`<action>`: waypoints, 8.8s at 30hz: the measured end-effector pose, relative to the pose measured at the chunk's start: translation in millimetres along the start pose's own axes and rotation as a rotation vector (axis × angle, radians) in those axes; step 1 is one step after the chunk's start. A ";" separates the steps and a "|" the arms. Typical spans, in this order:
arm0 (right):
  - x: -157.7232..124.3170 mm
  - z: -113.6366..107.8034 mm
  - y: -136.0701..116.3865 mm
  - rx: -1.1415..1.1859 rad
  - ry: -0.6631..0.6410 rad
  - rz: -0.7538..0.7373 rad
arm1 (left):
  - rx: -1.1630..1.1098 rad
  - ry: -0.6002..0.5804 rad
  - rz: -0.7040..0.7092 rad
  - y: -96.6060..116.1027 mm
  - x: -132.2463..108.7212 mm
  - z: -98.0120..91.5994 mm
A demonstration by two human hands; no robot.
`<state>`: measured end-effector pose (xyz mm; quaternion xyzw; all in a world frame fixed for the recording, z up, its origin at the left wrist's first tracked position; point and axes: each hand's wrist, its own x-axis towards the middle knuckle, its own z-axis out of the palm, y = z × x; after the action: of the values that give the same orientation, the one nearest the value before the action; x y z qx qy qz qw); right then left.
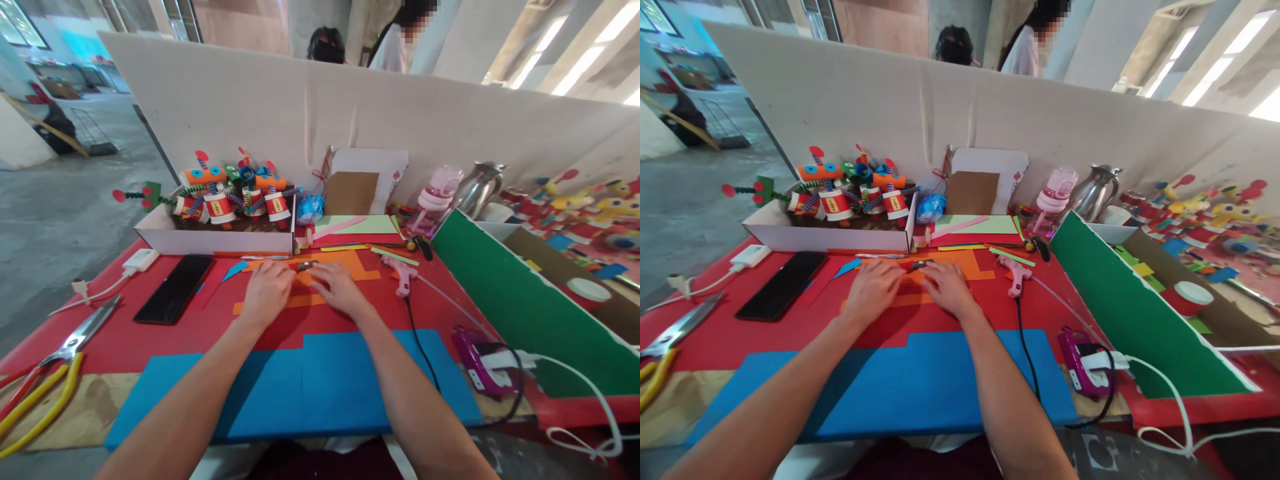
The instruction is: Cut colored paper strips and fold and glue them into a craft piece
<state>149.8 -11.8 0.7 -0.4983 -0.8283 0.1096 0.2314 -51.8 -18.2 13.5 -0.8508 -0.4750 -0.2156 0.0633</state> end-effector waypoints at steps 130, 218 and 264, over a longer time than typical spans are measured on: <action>-31.6 -20.5 -14.3 0.187 -0.237 0.227 | -0.210 -0.551 -0.031 21.3 -2.3 -17.1; -25.0 -17.6 -41.8 -0.119 -0.329 0.216 | -0.111 -0.515 -0.064 23.9 -0.6 -10.5; -53.8 -69.7 23.0 0.102 -0.352 0.540 | -0.273 -0.431 0.367 26.4 -7.9 -2.5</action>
<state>223.3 -51.3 37.1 -0.6613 -0.6868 0.2929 0.0716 -34.1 -39.5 14.9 -0.9490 -0.2828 -0.0770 -0.1158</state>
